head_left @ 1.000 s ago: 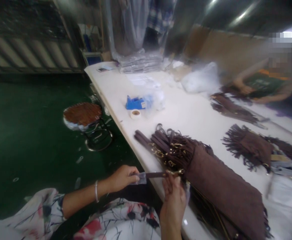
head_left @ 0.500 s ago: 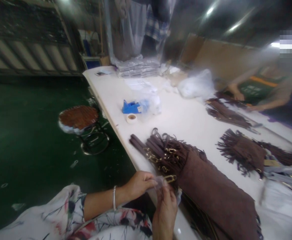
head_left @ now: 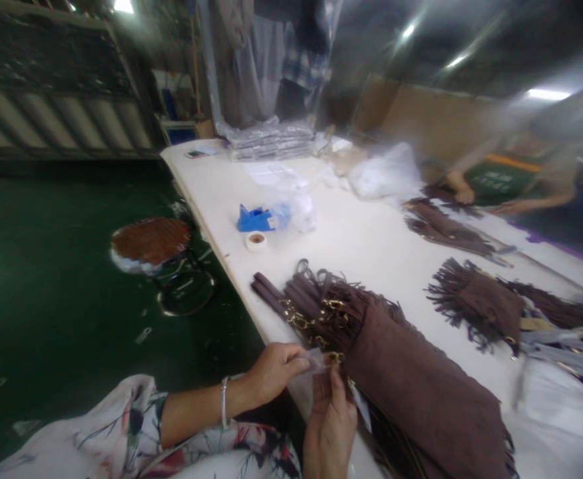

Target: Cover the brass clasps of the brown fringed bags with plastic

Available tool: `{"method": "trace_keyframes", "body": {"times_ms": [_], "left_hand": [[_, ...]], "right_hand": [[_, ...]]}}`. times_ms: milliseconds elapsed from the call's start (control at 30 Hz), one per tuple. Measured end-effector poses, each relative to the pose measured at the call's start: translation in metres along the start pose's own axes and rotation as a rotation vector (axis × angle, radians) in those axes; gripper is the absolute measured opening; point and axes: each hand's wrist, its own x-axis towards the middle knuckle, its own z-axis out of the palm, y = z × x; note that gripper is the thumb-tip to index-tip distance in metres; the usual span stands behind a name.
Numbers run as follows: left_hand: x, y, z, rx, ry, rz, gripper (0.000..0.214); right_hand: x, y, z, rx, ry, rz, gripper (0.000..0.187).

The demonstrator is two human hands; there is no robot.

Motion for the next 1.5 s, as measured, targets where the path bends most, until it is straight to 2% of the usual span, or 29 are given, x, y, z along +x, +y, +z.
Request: {"method": "trace_keyframes", "body": {"times_ms": [200, 367, 567, 700, 867, 967, 1067, 1200, 1333, 1500], "left_hand": [[0.008, 0.009, 0.021, -0.1, -0.006, 0.028, 0.029], [0.013, 0.009, 0.026, -0.108, -0.004, 0.028, 0.031], [0.014, 0.014, 0.029, -0.187, -0.039, 0.026, 0.029], [0.014, 0.02, 0.033, -0.144, -0.045, 0.025, 0.032], [0.02, 0.024, 0.039, -0.064, 0.014, 0.042, 0.03], [0.021, 0.022, 0.036, -0.089, -0.035, 0.036, 0.03], [0.019, 0.015, 0.023, -0.177, -0.098, -0.009, 0.036], [0.015, 0.0, 0.008, -0.269, -0.043, -0.056, 0.034], [0.013, -0.006, 0.008, -0.322, -0.011, -0.072, 0.028], [0.017, 0.002, 0.008, -0.344, -0.122, -0.103, 0.027]], "right_hand": [[-0.001, -0.005, -0.004, -0.014, 0.031, 0.014, 0.036], [-0.005, -0.001, -0.016, -0.122, 0.045, -0.034, 0.042], [-0.005, 0.006, -0.028, -0.385, -0.077, -0.108, 0.056], [-0.001, 0.012, -0.029, -0.398, -0.032, -0.136, 0.058], [0.001, 0.017, -0.026, -0.509, -0.023, -0.185, 0.052], [0.003, 0.017, -0.026, -0.55, -0.003, -0.172, 0.048], [0.004, 0.015, -0.026, -0.507, 0.025, -0.131, 0.045], [0.0, 0.012, -0.021, -0.449, 0.054, -0.098, 0.042], [-0.003, 0.01, -0.017, -0.409, 0.066, -0.114, 0.046], [-0.008, 0.005, -0.013, -0.422, 0.096, -0.138, 0.045]]}}
